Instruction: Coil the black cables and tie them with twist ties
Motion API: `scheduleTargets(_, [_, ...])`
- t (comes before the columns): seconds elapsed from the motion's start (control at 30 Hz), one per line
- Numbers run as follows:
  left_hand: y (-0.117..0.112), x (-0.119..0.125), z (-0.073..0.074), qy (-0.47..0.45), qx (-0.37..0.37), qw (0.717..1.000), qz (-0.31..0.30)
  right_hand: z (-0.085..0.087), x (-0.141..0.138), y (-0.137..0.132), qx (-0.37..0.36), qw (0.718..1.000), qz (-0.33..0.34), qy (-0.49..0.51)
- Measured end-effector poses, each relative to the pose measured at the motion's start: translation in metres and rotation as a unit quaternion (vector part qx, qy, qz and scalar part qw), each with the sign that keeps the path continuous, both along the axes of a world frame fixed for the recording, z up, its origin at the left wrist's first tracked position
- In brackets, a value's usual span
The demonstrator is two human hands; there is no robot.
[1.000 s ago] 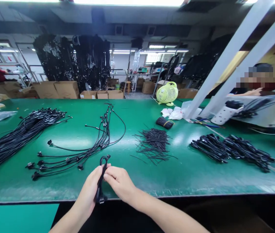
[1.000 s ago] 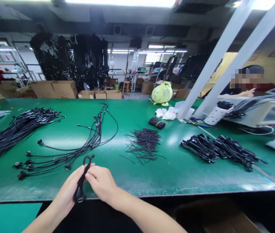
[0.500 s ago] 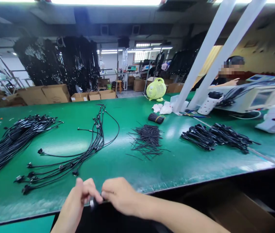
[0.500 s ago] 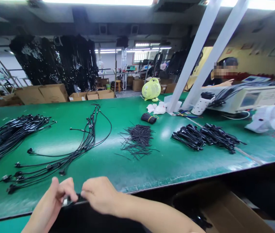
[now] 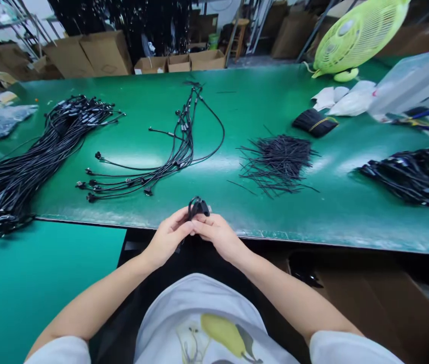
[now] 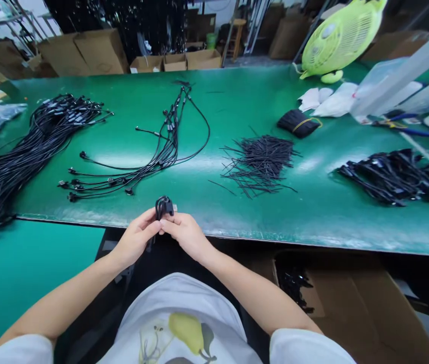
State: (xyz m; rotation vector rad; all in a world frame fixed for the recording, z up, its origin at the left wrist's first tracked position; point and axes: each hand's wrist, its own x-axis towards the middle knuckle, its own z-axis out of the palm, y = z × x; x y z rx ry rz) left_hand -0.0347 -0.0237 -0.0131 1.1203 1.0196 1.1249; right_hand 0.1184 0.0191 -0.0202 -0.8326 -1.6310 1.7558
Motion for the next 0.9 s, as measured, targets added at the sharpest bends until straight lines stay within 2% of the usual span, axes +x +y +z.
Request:
scheduleTargets(0.07, [-0.002,0.001,0.001,-0.027,-0.006,1.000,-0.008,-0.006,0.001,0.000,-0.177,0.980,0.071,0.064])
scheduleTargets(0.1, [-0.003,0.002,0.002,-0.041,-0.010,0.999,-0.009,-0.007,0.003,0.000,-0.228,0.965,0.101,0.084])
scheduleTargets(0.13, [-0.003,0.002,0.002,-0.057,-0.016,0.998,-0.005,-0.008,0.004,0.000,-0.245,0.957,0.123,0.089])
scheduleTargets(0.2, [0.001,0.002,0.003,-0.090,-0.031,0.995,0.031,-0.009,0.007,0.001,-0.187,0.974,0.113,0.062])
scheduleTargets(0.27, [0.006,0.002,0.003,-0.100,-0.036,0.990,0.088,-0.010,0.005,-0.001,-0.061,0.997,0.041,0.005])
scheduleTargets(0.3, [0.010,0.002,0.002,-0.096,-0.034,0.988,0.115,-0.011,0.003,-0.003,-0.003,1.000,0.001,-0.015])
scheduleTargets(0.37, [0.015,0.001,0.001,-0.085,-0.029,0.986,0.144,-0.017,-0.006,-0.009,0.067,0.997,-0.042,-0.025])
scheduleTargets(0.47, [0.017,0.001,0.000,-0.069,-0.042,0.987,0.141,-0.027,-0.021,-0.019,0.116,0.993,-0.029,-0.024])
scheduleTargets(0.57, [0.014,0.001,-0.004,-0.064,-0.051,0.989,0.122,-0.031,-0.025,-0.020,0.155,0.984,-0.045,-0.069])
scheduleTargets(0.7, [0.009,0.001,-0.011,-0.063,-0.050,0.993,0.089,-0.023,-0.014,-0.017,0.217,0.966,-0.075,-0.118])
scheduleTargets(0.83, [0.004,0.011,-0.015,-0.025,-0.084,0.990,0.112,-0.018,-0.002,-0.021,0.268,0.939,-0.054,-0.208])
scheduleTargets(0.9, [-0.002,0.016,-0.017,-0.008,-0.116,0.989,0.097,-0.021,0.010,-0.020,0.297,0.924,-0.033,-0.236])
